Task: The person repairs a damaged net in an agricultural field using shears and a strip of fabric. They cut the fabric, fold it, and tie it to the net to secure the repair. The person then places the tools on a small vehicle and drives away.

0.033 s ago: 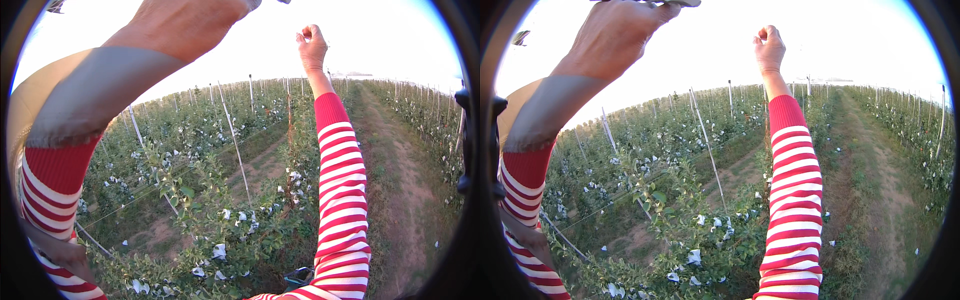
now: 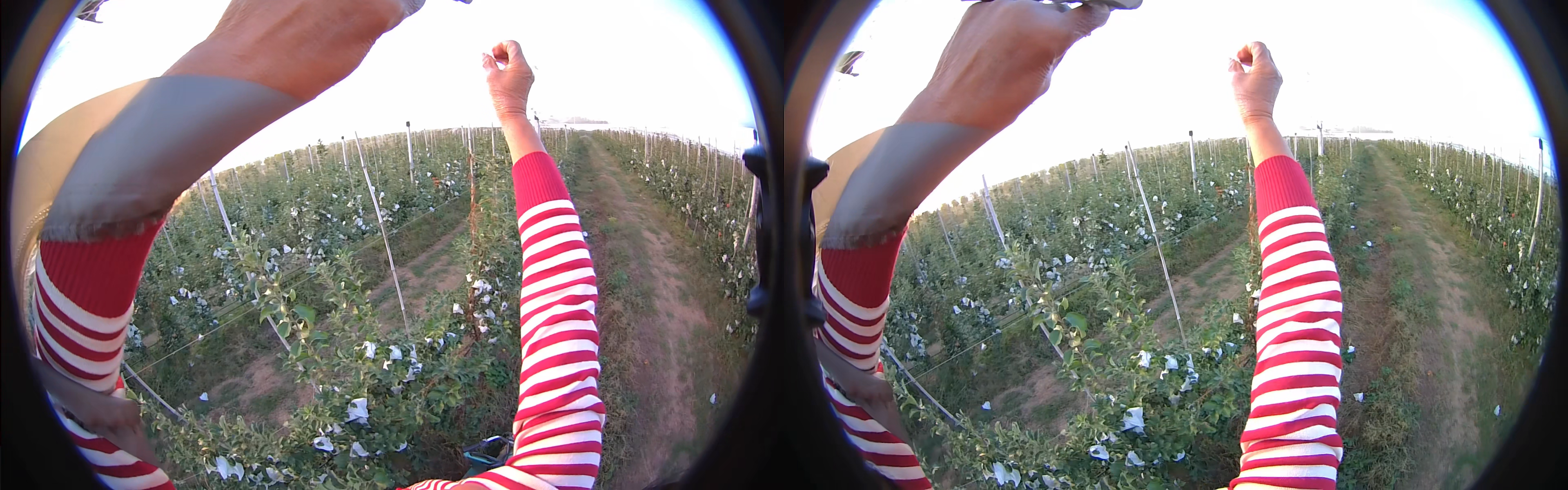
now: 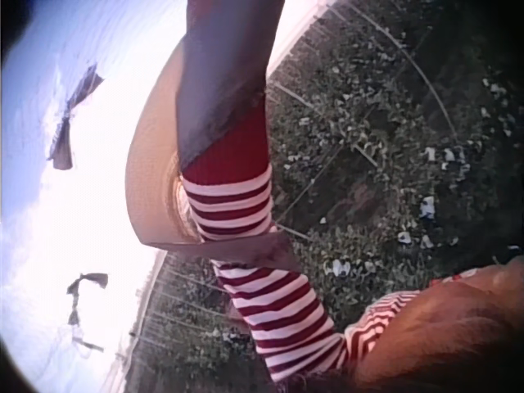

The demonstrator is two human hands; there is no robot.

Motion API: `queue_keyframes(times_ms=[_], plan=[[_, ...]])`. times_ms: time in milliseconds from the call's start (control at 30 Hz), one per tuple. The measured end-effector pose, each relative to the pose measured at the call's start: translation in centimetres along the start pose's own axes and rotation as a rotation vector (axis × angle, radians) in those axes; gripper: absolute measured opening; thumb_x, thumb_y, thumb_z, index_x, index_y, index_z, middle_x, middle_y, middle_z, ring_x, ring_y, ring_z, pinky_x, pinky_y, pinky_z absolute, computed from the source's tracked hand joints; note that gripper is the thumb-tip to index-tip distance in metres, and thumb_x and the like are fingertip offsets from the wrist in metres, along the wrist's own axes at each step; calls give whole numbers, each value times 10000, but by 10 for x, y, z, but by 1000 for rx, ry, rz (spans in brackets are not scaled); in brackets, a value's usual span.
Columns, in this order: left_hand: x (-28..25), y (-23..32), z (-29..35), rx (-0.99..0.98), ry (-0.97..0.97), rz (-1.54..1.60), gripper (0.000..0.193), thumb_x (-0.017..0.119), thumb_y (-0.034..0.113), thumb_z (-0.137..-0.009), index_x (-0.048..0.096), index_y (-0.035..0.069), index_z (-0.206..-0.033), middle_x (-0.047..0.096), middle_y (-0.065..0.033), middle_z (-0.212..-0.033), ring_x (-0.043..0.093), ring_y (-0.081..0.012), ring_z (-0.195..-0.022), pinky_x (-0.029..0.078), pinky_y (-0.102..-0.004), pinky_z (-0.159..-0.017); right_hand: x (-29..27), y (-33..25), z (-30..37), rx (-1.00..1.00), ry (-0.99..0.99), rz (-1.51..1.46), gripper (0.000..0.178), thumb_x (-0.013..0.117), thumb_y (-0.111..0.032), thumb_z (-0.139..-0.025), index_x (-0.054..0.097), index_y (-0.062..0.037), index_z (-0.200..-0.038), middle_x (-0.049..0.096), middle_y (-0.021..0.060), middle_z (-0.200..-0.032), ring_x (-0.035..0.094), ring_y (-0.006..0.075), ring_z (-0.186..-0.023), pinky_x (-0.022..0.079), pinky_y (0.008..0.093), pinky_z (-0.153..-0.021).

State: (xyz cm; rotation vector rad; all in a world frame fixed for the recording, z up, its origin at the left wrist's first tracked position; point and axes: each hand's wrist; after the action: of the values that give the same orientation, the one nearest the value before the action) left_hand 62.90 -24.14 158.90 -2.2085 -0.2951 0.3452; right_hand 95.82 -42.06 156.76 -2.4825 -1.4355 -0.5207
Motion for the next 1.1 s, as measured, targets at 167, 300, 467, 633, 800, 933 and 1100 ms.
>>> queue_keyframes(times_ms=[167,300,467,633,800,933,1100], plan=[[9,-2,3,59,155,-22,319,410,-76,-869,614,-32,-1110,583,-91,-591,517,-153,-434,428,-316,-413,5,-2,5,-47,-153,67,260,715,-62,-751,609,-135,-977,675,5,-998,610,184,-1063,395,375,-980],[15,-8,-2,70,154,-28,286,418,-81,-852,615,-41,-1055,574,-92,-582,516,-157,-425,422,-317,-405,16,-14,13,-105,-212,241,425,746,-169,-711,622,-213,-1115,595,-10,-1230,451,206,-1273,215,472,-1094],[8,-12,-2,-7,92,40,251,449,-80,-834,611,-44,-1022,560,-98,-573,529,-168,-437,430,-324,-415,16,-34,26,-116,-291,315,327,726,-208,-787,636,-194,-1101,593,-13,-1217,460,198,-1246,222,454,-1085],[8,-14,1,3,165,2,222,470,-71,-836,611,-36,-1003,575,-120,-594,564,-209,-474,439,-340,-434,7,-25,32,-147,-294,337,336,713,-233,-808,618,-170,-1124,568,13,-1168,464,192,-1208,253,502,-1077],[3,-4,-11,-8,163,19,200,469,-61,-850,612,-26,-986,586,-126,-606,581,-238,-483,448,-358,-449,6,-36,25,-105,-176,396,242,690,-235,-829,647,-142,-1048,613,31,-1051,538,204,-1098,292,463,-1036],[-2,-6,-9,-92,120,-21,176,513,-4,-879,612,-6,-1024,607,-128,-706,609,-236,-583,478,-357,-522,-6,-28,27,-63,-134,325,146,669,-252,-858,683,-134,-942,661,40,-897,607,186,-967,347,394,-966],[51,-16,9,236,641,-125,277,567,82,-916,563,93,-1193,623,-49,-655,605,-150,-527,476,-274,-421,-39,-14,26,211,-235,-93,138,662,-185,-842,676,-54,-884,694,82,-932,635,233,-900,458,366,-870]])
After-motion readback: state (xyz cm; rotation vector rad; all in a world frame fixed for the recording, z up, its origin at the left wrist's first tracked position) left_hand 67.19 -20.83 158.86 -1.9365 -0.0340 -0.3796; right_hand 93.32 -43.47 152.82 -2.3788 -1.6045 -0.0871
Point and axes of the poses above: each hand's wrist, its own z-axis away from the middle knuckle, its own x-axis out of the palm, y = z × x
